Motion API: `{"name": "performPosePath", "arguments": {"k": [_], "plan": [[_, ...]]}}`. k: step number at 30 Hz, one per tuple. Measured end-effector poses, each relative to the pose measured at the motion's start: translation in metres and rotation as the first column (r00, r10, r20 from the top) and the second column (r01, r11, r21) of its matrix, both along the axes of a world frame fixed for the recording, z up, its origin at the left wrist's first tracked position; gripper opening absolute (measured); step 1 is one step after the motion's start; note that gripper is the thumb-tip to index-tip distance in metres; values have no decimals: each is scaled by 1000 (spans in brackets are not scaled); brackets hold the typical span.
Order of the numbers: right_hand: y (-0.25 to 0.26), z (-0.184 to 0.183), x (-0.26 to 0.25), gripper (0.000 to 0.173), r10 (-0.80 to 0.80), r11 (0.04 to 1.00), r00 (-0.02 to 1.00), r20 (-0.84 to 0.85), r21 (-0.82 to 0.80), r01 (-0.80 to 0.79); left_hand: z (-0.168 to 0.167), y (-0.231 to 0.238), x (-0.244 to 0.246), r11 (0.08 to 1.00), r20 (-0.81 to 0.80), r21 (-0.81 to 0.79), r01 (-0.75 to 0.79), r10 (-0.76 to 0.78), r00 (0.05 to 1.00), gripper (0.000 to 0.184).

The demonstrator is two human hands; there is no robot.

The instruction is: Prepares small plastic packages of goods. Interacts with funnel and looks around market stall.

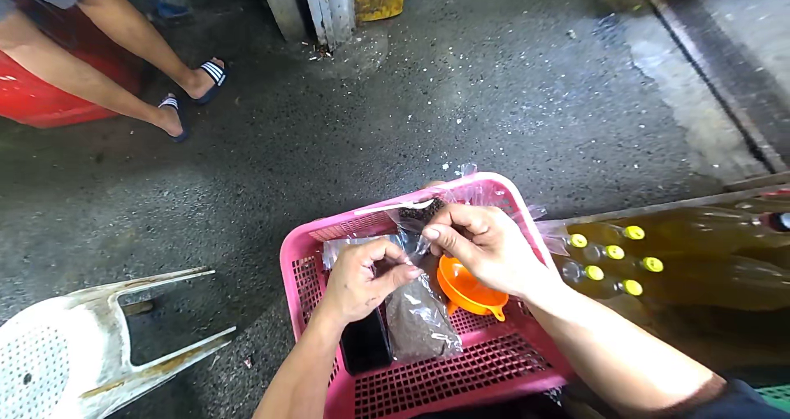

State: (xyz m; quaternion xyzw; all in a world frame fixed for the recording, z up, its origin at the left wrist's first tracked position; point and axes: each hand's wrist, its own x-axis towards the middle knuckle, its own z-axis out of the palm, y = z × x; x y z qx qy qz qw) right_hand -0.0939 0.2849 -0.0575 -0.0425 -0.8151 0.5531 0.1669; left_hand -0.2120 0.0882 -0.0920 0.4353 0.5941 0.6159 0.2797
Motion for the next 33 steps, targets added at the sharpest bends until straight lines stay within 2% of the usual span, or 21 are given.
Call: {"name": "performPosePath", "arguments": {"k": [4,6,9,13,15,16,18,20,22,24,25,26,28,31,33], "plan": [[0,1,-1,16,109,994,992,-62,4,-109,-4,0,-2,996,30,80,37,-40,999,60],[-3,0,-3,15,157,988,984,-86,8,-157,-3,1,-2,993,53,111,41,-47,997,65],[-5,-2,-3,15,149,988,987,-61,47,-146,-2,1,-1,995,67,98,24,-30,997,52],[1,0,-2,20,121,985,991,-63,132,-112,0,1,1,997,60,43,-60,57,997,23],[14,10,7,27,173,948,985,27,266,-174,-1,1,0,991,43,47,-129,127,991,19],[22,19,15,33,214,901,967,140,354,-251,-2,1,0,983,46,58,-172,170,984,15],[34,38,33,47,289,784,866,409,418,-459,-5,1,-1,964,60,104,-244,239,969,9],[34,43,38,56,305,701,721,623,366,-612,-8,0,-2,954,88,145,-261,251,964,11],[22,39,28,61,252,651,513,820,248,-717,-7,2,-2,951,96,166,-260,247,964,13],[7,30,16,57,169,610,331,928,165,-775,-5,3,-2,953,90,168,-252,240,967,10],[2,27,15,49,144,599,308,940,165,-784,-4,2,-2,955,84,166,-246,235,968,9],[2,26,18,40,131,599,338,932,197,-776,-3,1,-2,958,77,161,-239,229,970,9],[11,32,31,28,123,649,513,849,323,-689,-4,-1,-1,965,63,152,-212,205,977,11],[44,47,59,30,166,709,858,486,546,-447,-5,-3,-1,975,35,157,-158,155,987,14],[62,65,71,35,166,802,964,209,540,-255,-4,-3,-1,977,8,161,-142,143,990,14]]}}
